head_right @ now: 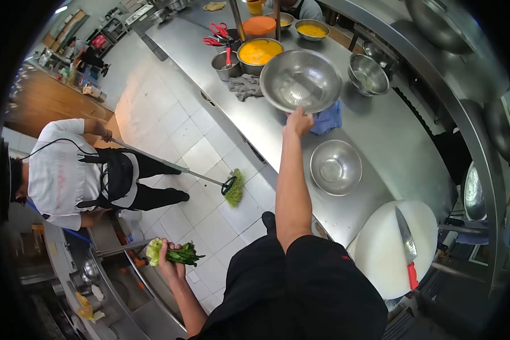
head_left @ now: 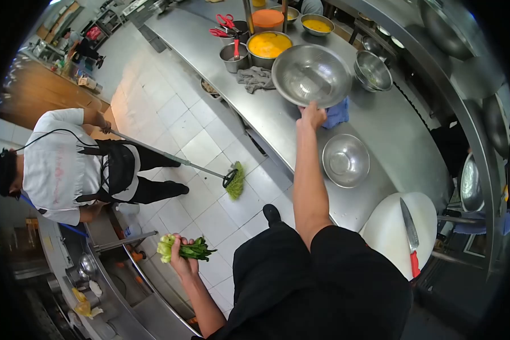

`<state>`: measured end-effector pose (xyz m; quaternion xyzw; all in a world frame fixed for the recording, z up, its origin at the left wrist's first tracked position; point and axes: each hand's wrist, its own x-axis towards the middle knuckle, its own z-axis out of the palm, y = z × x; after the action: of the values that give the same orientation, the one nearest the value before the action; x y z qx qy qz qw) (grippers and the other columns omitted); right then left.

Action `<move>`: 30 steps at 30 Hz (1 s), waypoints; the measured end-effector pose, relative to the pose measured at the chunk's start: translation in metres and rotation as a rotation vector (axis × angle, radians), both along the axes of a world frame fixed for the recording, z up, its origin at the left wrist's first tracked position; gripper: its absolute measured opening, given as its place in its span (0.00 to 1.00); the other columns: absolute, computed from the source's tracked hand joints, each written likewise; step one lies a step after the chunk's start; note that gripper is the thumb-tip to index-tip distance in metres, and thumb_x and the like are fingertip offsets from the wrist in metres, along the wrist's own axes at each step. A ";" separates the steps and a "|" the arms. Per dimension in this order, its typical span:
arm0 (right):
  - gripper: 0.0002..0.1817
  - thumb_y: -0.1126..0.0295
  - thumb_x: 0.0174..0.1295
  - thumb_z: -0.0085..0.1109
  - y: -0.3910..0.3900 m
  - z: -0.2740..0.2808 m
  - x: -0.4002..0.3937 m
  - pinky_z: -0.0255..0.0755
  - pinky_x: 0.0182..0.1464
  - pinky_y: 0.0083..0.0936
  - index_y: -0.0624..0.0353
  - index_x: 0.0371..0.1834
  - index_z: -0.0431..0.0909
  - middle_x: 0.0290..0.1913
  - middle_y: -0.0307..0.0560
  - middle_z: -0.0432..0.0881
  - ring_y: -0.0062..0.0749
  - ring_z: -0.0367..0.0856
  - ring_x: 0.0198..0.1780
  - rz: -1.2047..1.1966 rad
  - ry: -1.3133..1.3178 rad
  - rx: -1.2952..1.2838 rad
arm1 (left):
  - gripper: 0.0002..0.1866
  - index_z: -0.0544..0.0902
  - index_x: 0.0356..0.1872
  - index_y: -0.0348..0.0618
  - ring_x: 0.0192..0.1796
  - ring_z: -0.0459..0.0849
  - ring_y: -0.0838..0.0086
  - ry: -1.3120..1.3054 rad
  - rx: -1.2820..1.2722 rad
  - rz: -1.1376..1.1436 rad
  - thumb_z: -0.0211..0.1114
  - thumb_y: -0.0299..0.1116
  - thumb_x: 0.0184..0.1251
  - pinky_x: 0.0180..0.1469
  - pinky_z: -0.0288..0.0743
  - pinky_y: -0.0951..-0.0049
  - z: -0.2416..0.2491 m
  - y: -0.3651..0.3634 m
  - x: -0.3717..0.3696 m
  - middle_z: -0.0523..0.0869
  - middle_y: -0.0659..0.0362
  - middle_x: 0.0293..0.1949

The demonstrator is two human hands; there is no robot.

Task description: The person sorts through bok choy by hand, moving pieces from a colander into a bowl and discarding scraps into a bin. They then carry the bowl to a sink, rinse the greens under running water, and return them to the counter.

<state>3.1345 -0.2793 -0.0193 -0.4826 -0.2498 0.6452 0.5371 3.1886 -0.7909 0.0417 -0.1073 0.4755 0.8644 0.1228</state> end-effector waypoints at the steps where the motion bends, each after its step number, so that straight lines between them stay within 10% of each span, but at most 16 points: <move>1: 0.16 0.74 0.65 0.53 0.014 -0.006 -0.008 0.87 0.47 0.38 0.76 0.51 0.75 0.45 0.61 0.79 0.42 0.85 0.39 -0.079 0.088 0.063 | 0.10 0.72 0.49 0.46 0.36 0.74 0.78 -0.010 -0.006 -0.009 0.57 0.27 0.70 0.43 0.73 0.68 0.001 0.010 -0.004 0.76 0.63 0.40; 3: 0.15 0.72 0.66 0.54 0.027 -0.021 -0.008 0.86 0.41 0.36 0.72 0.52 0.77 0.45 0.57 0.79 0.40 0.84 0.34 -0.055 0.145 0.073 | 0.12 0.71 0.52 0.48 0.37 0.74 0.77 0.006 0.033 -0.074 0.57 0.27 0.70 0.44 0.73 0.68 0.000 0.033 -0.015 0.76 0.62 0.40; 7: 0.13 0.66 0.65 0.60 -0.040 0.070 0.085 0.76 0.34 0.22 0.64 0.44 0.84 0.37 0.44 0.84 0.26 0.83 0.33 1.106 -0.483 0.471 | 0.13 0.70 0.53 0.48 0.37 0.75 0.77 0.022 0.027 -0.226 0.57 0.25 0.69 0.44 0.73 0.66 -0.002 0.056 -0.039 0.76 0.61 0.41; 12: 0.24 0.60 0.59 0.65 0.003 0.049 0.254 0.75 0.43 0.28 0.59 0.56 0.79 0.45 0.53 0.86 0.38 0.84 0.37 0.249 -1.599 0.787 | 0.13 0.70 0.53 0.47 0.38 0.74 0.78 0.039 0.035 -0.229 0.57 0.26 0.70 0.45 0.73 0.67 -0.020 0.032 -0.068 0.75 0.62 0.42; 16: 0.28 0.65 0.51 0.64 0.019 0.007 0.285 0.75 0.44 0.33 0.67 0.55 0.77 0.41 0.51 0.85 0.37 0.83 0.39 0.682 -1.117 -0.034 | 0.09 0.73 0.50 0.45 0.37 0.73 0.79 -0.040 0.113 -0.171 0.56 0.28 0.71 0.46 0.73 0.68 -0.033 0.001 -0.085 0.75 0.64 0.40; 23: 0.19 0.78 0.49 0.51 -0.147 0.078 0.096 0.73 0.43 0.29 0.65 0.46 0.82 0.35 0.49 0.85 0.33 0.81 0.36 1.287 -1.000 0.612 | 0.15 0.70 0.54 0.53 0.37 0.76 0.74 0.145 0.461 0.084 0.56 0.26 0.69 0.47 0.75 0.60 0.005 -0.102 -0.078 0.77 0.62 0.41; 27: 0.20 0.78 0.45 0.55 -0.348 0.059 -0.026 0.75 0.48 0.38 0.62 0.46 0.82 0.38 0.58 0.85 0.50 0.84 0.41 1.784 -0.746 1.487 | 0.18 0.69 0.52 0.48 0.33 0.80 0.69 0.245 0.353 0.282 0.60 0.22 0.64 0.40 0.78 0.62 0.021 -0.234 -0.033 0.78 0.55 0.38; 30: 0.22 0.78 0.44 0.56 -0.521 0.053 -0.081 0.74 0.51 0.41 0.58 0.47 0.83 0.41 0.59 0.85 0.55 0.82 0.46 2.149 -0.558 1.561 | 0.17 0.69 0.51 0.47 0.32 0.79 0.71 0.289 0.235 0.536 0.62 0.22 0.62 0.39 0.77 0.64 0.025 -0.327 0.016 0.79 0.55 0.38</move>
<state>3.0533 -0.8002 0.0334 0.2630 -0.8970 0.3151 -0.1642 3.2045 -1.1176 0.0662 -0.0901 0.3399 0.9212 -0.1662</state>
